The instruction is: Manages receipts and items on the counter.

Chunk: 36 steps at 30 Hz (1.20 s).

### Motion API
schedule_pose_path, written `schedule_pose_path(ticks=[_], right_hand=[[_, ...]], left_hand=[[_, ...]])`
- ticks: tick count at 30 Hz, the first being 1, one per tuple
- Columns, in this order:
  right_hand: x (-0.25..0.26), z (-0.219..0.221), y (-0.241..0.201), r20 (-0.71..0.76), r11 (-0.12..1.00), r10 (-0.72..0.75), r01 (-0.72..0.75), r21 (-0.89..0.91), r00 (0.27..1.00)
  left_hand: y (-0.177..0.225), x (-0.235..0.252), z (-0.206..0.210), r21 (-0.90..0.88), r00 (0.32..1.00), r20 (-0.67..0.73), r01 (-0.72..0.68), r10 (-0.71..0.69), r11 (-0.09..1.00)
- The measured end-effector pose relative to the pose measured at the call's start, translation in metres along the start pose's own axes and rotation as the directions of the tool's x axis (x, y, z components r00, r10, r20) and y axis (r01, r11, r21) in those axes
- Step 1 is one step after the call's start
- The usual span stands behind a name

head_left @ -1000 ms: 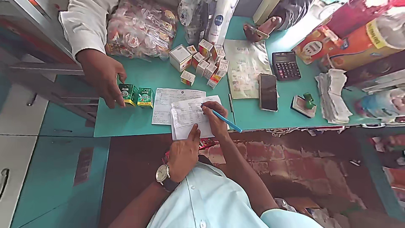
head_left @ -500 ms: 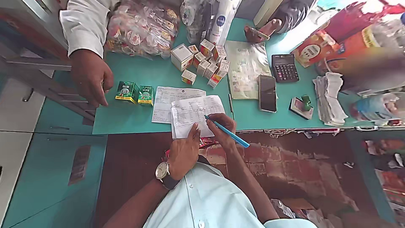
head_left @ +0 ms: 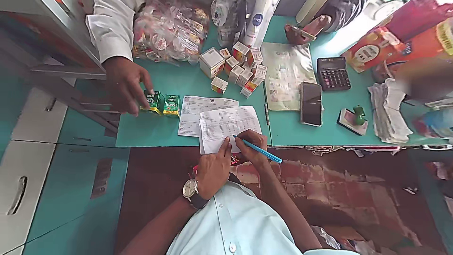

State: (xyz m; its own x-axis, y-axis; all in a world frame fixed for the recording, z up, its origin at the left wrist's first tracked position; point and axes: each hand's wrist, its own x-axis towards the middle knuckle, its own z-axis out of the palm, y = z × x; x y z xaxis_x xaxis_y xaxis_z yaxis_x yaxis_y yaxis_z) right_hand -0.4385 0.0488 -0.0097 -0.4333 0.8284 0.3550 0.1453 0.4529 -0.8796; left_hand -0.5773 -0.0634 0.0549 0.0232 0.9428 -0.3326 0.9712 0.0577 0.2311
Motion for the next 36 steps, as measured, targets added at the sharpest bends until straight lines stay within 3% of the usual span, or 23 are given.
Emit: schedule_pose_path(ticks=[14, 30, 32, 34, 36], right_hand=[[0.002, -0.001, 0.003, -0.007, 0.999, -0.015, 0.015, -0.047, 1.000], [0.017, 0.005, -0.005, 0.003, 0.995, 0.080, -0.079, -0.059, 0.997], [0.013, 0.007, -0.005, -0.078, 0.992, 0.026, -0.035, -0.120, 0.997], [0.002, 0.012, -0.003, -0.258, 0.946, -0.219, 0.139, -0.294, 0.941], [-0.006, 0.014, -0.002, -0.305, 0.893, -0.394, 0.283, -0.349, 0.867]], left_hand=[[0.003, 0.001, -0.001, 0.010, 1.000, 0.009, 0.010, -0.010, 1.000], [0.002, 0.001, 0.000, 0.022, 0.999, -0.035, -0.008, 0.009, 1.000], [0.002, 0.001, -0.001, 0.007, 1.000, -0.015, -0.003, 0.003, 1.000], [0.003, 0.002, -0.003, -0.007, 0.999, 0.038, 0.005, -0.005, 1.000], [0.001, 0.003, -0.004, -0.018, 0.999, 0.037, 0.005, -0.005, 1.000]])
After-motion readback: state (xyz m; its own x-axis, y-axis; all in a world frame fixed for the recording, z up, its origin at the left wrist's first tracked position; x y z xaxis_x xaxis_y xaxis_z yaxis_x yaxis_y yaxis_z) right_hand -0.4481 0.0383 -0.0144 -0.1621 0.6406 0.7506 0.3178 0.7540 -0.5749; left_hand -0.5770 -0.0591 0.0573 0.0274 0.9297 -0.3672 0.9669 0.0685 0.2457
